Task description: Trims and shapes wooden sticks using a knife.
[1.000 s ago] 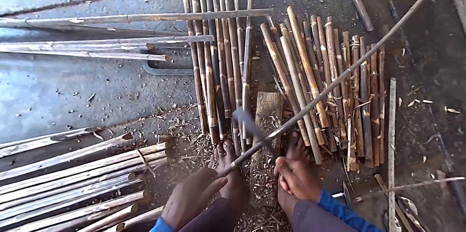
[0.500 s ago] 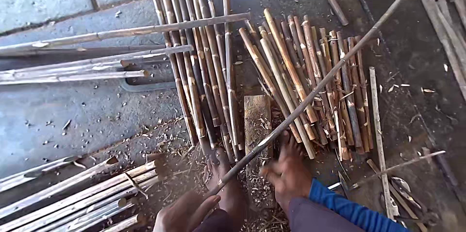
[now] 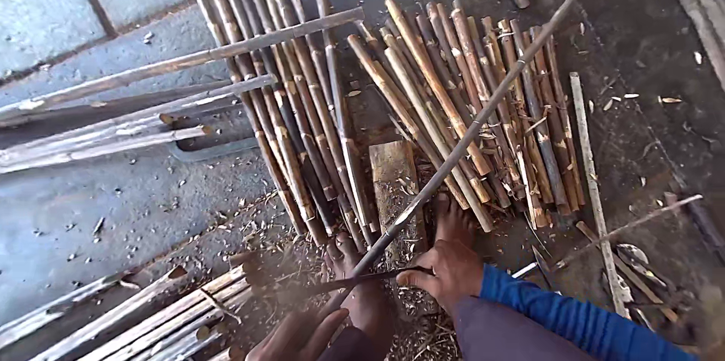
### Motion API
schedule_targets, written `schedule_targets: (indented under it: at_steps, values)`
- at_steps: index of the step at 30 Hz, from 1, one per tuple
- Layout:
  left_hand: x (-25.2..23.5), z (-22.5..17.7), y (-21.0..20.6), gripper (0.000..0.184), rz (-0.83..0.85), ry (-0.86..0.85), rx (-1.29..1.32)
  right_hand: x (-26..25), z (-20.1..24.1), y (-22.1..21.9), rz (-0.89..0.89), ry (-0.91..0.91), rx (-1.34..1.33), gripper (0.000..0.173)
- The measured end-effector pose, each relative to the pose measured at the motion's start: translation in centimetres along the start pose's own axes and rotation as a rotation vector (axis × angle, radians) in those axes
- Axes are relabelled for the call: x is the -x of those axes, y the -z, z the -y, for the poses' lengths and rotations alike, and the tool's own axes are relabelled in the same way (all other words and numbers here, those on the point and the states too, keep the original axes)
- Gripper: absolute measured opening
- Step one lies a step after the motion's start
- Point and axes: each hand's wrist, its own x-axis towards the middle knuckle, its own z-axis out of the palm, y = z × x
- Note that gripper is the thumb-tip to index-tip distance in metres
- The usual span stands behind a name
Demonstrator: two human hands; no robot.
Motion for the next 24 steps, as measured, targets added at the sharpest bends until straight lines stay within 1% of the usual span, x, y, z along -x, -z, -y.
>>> schedule_targets:
  at_steps: [1, 3, 4, 5, 7, 8, 9, 10, 11, 12, 13, 14, 15, 16, 17, 18, 19, 21, 22, 23, 24]
  values:
    - [-0.2, -0.2, 0.2, 0.050, 0.033, 0.014, -0.001, -0.1, -0.2, 0.4, -0.048, -0.031, -0.049, 0.067]
    - [-0.2, 0.0, 0.3, 0.050, 0.073, 0.020, 0.008, -0.9, -0.9, 1.4, -0.273, -0.082, -0.276, 0.058]
    - [0.1, 0.2, 0.4, 0.050, 0.090, 0.016, 0.014, -1.0, -1.1, 1.2, -0.312, -0.059, -0.319, 0.059]
    - [0.1, 0.5, 0.4, 0.051, 0.109, 0.015, 0.023, -0.8, -1.0, 0.6, -0.255, -0.035, -0.247, 0.061]
    - [-0.1, 0.5, 0.6, 0.051, 0.159, 0.004, 0.029, 0.3, -0.5, -0.1, -0.062, 0.009, -0.057, 0.070]
    - [-0.5, 0.5, 0.6, 0.051, 0.182, -0.008, 0.026, 0.3, -0.6, 0.3, -0.090, -0.005, -0.064, 0.066]
    - [-0.8, 0.5, 0.6, 0.050, 0.198, -0.017, 0.026, 0.1, -0.8, 1.2, -0.186, -0.041, -0.155, 0.057]
    - [-0.9, 0.4, 0.6, 0.050, 0.206, -0.026, 0.022, -0.3, -0.9, 1.7, -0.303, -0.054, -0.270, 0.054]
    - [-0.8, 0.3, 0.6, 0.050, 0.210, -0.032, 0.015, -0.6, -1.0, 1.8, -0.326, -0.036, -0.314, 0.054]
    - [-0.8, 0.3, 0.7, 0.051, 0.216, -0.036, 0.013, -0.4, -0.8, 1.5, -0.252, -0.026, -0.241, 0.056]
    - [-0.9, 0.5, 0.6, 0.053, 0.226, -0.041, 0.018, -0.1, -0.6, 0.8, -0.137, 0.006, -0.104, 0.062]
    - [-1.0, 0.7, 0.6, 0.054, 0.242, -0.049, 0.029, 0.2, -0.4, 0.4, -0.055, 0.030, -0.022, 0.069]
    - [-1.3, 0.9, 0.6, 0.054, 0.265, -0.059, 0.041, 0.3, -0.5, 0.6, -0.083, 0.021, -0.040, 0.067]
    - [-1.6, 1.2, 0.6, 0.055, 0.282, -0.064, 0.046, 0.1, -0.8, 1.2, -0.190, -0.017, -0.172, 0.059]
    - [-1.6, 1.3, 0.7, 0.056, 0.296, -0.061, 0.042, -0.3, -1.0, 1.7, -0.321, -0.039, -0.344, 0.055]
    - [-1.3, 1.3, 0.8, 0.058, 0.306, -0.055, 0.026, -0.4, -1.0, 1.8, -0.375, -0.039, -0.436, 0.053]
    - [-1.1, 1.5, 0.8, 0.060, 0.310, -0.056, 0.010, -0.4, -0.9, 1.5, -0.348, -0.034, -0.396, 0.052]
    - [-0.6, 2.4, 0.7, 0.062, 0.337, -0.070, 0.013, 0.0, -1.0, 0.2, -0.234, -0.030, -0.282, 0.057]
    - [-0.5, 2.8, 0.7, 0.062, 0.356, -0.084, 0.020, 0.0, -1.2, 0.3, -0.254, -0.027, -0.245, 0.057]
    - [-0.6, 3.0, 0.6, 0.061, 0.371, -0.090, 0.033, 0.0, -1.4, 1.0, -0.326, -0.017, -0.244, 0.053]
    - [-0.5, 2.9, 0.5, 0.060, 0.374, -0.088, 0.042, -0.1, -1.5, 1.6, -0.393, -0.022, -0.322, 0.050]
